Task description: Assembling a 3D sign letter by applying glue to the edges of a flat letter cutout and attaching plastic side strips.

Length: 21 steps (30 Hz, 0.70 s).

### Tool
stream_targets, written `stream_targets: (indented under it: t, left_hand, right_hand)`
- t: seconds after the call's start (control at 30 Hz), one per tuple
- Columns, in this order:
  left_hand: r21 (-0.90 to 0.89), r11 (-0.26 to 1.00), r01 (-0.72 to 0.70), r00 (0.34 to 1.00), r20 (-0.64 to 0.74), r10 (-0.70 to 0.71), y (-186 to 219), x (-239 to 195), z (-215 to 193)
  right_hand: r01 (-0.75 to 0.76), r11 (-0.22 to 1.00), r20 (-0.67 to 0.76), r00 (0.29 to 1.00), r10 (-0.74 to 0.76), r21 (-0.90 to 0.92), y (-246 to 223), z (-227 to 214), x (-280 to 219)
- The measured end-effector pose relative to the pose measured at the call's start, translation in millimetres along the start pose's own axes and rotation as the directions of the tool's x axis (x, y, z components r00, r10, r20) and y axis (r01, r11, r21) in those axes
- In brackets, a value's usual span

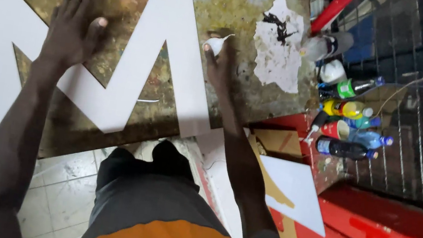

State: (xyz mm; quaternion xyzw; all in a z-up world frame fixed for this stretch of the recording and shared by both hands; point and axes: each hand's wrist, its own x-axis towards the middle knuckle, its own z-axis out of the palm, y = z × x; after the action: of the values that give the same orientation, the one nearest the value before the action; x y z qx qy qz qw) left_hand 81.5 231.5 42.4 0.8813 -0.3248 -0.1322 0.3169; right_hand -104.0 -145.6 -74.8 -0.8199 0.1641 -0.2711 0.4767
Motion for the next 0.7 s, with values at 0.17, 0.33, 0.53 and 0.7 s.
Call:
stream_targets:
  t: [0.17,0.33,0.53,0.7]
  left_hand:
    - [-0.420,0.899,-0.122,0.986,-0.156,0.060,27,-23,19]
    - [-0.616,0.785,-0.068,0.978,-0.196,-0.069,48,-48,28]
    - [-0.524,0.816,0.246,0.959,0.011,-0.281,34,-44,1]
    - [-0.516,0.804,0.294,0.950,0.067,-0.304,14,-13,-19]
  right_hand:
    - [0.102,0.995,0.002,0.995,-0.102,0.006,-18,23,35]
    - [0.100,0.988,0.125,0.986,-0.115,0.119,-4,108,84]
    - [0.122,0.988,0.133,0.985,-0.108,-0.099,5,168,133]
    - [0.131,0.983,-0.056,0.989,-0.139,-0.129,-43,146,138]
